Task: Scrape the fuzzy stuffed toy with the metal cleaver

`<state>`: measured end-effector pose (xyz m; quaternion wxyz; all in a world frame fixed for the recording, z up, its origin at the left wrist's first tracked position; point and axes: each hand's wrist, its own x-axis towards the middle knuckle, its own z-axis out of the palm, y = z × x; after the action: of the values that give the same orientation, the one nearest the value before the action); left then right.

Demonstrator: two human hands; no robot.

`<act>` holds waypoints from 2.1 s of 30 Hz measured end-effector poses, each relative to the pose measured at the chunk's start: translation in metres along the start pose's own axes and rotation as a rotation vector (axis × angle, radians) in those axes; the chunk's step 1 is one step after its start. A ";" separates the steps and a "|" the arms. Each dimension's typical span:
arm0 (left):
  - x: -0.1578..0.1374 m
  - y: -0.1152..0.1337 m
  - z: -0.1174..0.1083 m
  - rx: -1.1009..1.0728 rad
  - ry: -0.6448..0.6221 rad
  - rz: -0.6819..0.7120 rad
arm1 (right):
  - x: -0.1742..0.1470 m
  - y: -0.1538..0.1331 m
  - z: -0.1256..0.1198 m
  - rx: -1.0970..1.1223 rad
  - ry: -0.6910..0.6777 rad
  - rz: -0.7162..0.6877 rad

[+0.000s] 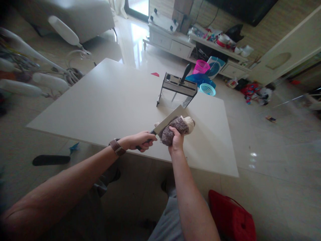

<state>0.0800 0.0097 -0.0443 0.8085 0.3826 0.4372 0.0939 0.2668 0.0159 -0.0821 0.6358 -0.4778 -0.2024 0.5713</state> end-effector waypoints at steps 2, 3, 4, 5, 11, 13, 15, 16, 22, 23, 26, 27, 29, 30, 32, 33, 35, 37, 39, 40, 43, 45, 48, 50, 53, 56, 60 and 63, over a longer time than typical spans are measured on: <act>0.000 0.000 -0.001 -0.013 0.009 0.000 | -0.004 -0.005 0.005 -0.033 0.045 -0.002; 0.000 0.000 -0.003 -0.015 0.013 -0.003 | -0.006 -0.008 0.007 -0.053 0.057 -0.012; -0.001 0.000 -0.004 -0.012 0.014 -0.006 | -0.008 -0.011 0.009 -0.071 0.055 -0.028; -0.001 0.001 -0.006 -0.007 0.012 -0.006 | -0.009 -0.014 0.010 -0.087 0.048 -0.044; -0.005 0.006 -0.014 0.009 -0.022 0.036 | -0.012 -0.027 0.006 -0.171 -0.010 -0.113; -0.005 0.005 -0.012 0.003 -0.023 0.052 | -0.014 -0.027 0.008 -0.170 -0.016 -0.125; -0.003 0.002 -0.007 -0.022 -0.015 0.082 | -0.017 -0.025 0.012 -0.140 -0.021 -0.118; -0.001 0.000 -0.003 -0.044 -0.010 0.100 | -0.018 -0.024 0.014 -0.123 -0.029 -0.113; 0.009 -0.007 0.007 -0.140 0.003 0.141 | -0.018 -0.019 0.017 -0.187 -0.089 -0.126; 0.009 -0.007 0.006 -0.141 0.000 0.136 | -0.017 -0.019 0.016 -0.199 -0.085 -0.135; 0.009 -0.005 0.003 -0.133 -0.019 0.125 | -0.016 -0.020 0.013 -0.216 -0.070 -0.140; 0.008 -0.004 0.002 -0.131 -0.027 0.122 | -0.015 -0.021 0.012 -0.217 -0.070 -0.134; 0.006 -0.003 0.000 -0.129 -0.038 0.114 | -0.015 -0.023 0.011 -0.215 -0.080 -0.124; 0.006 -0.002 0.000 -0.129 -0.039 0.111 | -0.015 -0.024 0.011 -0.214 -0.087 -0.125; 0.004 -0.001 -0.001 -0.125 -0.034 0.109 | -0.016 -0.028 0.010 -0.227 -0.101 -0.134; 0.004 0.000 -0.002 -0.120 -0.034 0.110 | -0.015 -0.030 0.009 -0.246 -0.108 -0.137; 0.003 0.002 -0.004 -0.108 -0.041 0.117 | -0.015 -0.033 0.006 -0.299 -0.116 -0.145; 0.002 0.004 -0.007 -0.087 -0.041 0.126 | -0.014 -0.036 0.002 -0.358 -0.115 -0.160; -0.001 0.006 -0.010 -0.058 -0.028 0.136 | -0.012 -0.036 -0.001 -0.394 -0.107 -0.182; -0.002 0.007 -0.012 -0.044 -0.021 0.138 | -0.012 -0.035 -0.002 -0.401 -0.107 -0.190; -0.004 0.007 -0.013 -0.041 -0.019 0.139 | -0.013 -0.032 -0.001 -0.365 -0.116 -0.190; -0.002 0.005 -0.009 -0.071 -0.035 0.143 | -0.015 -0.030 0.004 -0.316 -0.123 -0.167; 0.004 -0.001 0.001 -0.130 -0.043 0.154 | -0.018 -0.027 0.011 -0.224 -0.126 -0.127; 0.008 -0.004 0.008 -0.167 -0.036 0.156 | -0.019 -0.026 0.014 -0.165 -0.122 -0.116; 0.010 -0.004 0.012 -0.183 -0.019 0.162 | -0.021 -0.024 0.016 -0.125 -0.134 -0.101; 0.010 -0.003 0.011 -0.152 0.020 0.194 | -0.023 -0.022 0.016 -0.143 -0.153 -0.084; 0.011 -0.004 0.009 -0.148 0.037 0.191 | -0.022 -0.020 0.017 -0.202 -0.147 -0.080; 0.013 -0.006 0.009 -0.159 0.034 0.180 | -0.020 -0.019 0.016 -0.237 -0.139 -0.087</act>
<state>0.0937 0.0076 -0.0538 0.8169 0.3534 0.4061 0.2069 0.2589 0.0052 -0.0525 0.5837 -0.4995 -0.3327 0.5470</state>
